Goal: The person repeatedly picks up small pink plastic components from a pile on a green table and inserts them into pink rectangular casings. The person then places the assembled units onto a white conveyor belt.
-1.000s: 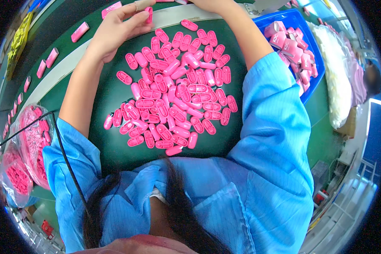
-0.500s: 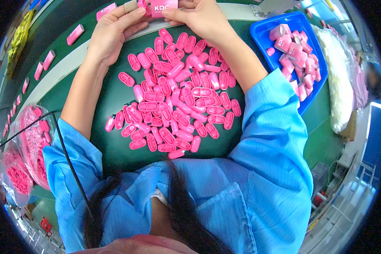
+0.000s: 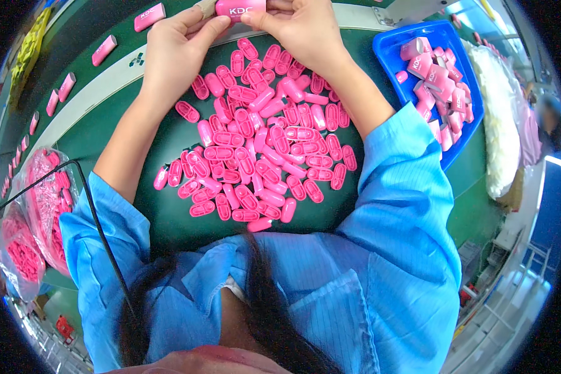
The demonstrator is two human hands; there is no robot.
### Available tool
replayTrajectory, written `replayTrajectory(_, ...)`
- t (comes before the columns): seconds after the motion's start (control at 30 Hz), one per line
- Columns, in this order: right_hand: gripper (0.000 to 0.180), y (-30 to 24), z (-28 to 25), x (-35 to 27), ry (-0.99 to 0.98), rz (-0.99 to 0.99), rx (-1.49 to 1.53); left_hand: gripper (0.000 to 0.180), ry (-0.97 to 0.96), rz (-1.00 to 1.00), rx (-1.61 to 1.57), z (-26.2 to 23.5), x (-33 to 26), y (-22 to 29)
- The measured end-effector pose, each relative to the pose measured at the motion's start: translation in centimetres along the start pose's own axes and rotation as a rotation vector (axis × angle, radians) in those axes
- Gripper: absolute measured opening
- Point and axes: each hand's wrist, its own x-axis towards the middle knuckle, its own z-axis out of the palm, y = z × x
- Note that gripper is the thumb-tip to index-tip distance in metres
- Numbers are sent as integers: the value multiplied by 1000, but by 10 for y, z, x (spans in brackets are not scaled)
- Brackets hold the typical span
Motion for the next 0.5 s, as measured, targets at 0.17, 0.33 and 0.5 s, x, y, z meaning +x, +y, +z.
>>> replayTrajectory(0.17,28,-18,17,-9,84,-87,-333,42,5,255,327,7,-14,14)
replayTrajectory(0.33,28,-3,-6,29,93,-109,-489,41,209,492,454,5,17,-15)
replayTrajectory(0.5,36,13,-33,75,201,63,-669,40,-265,106,684,-6,3,19)
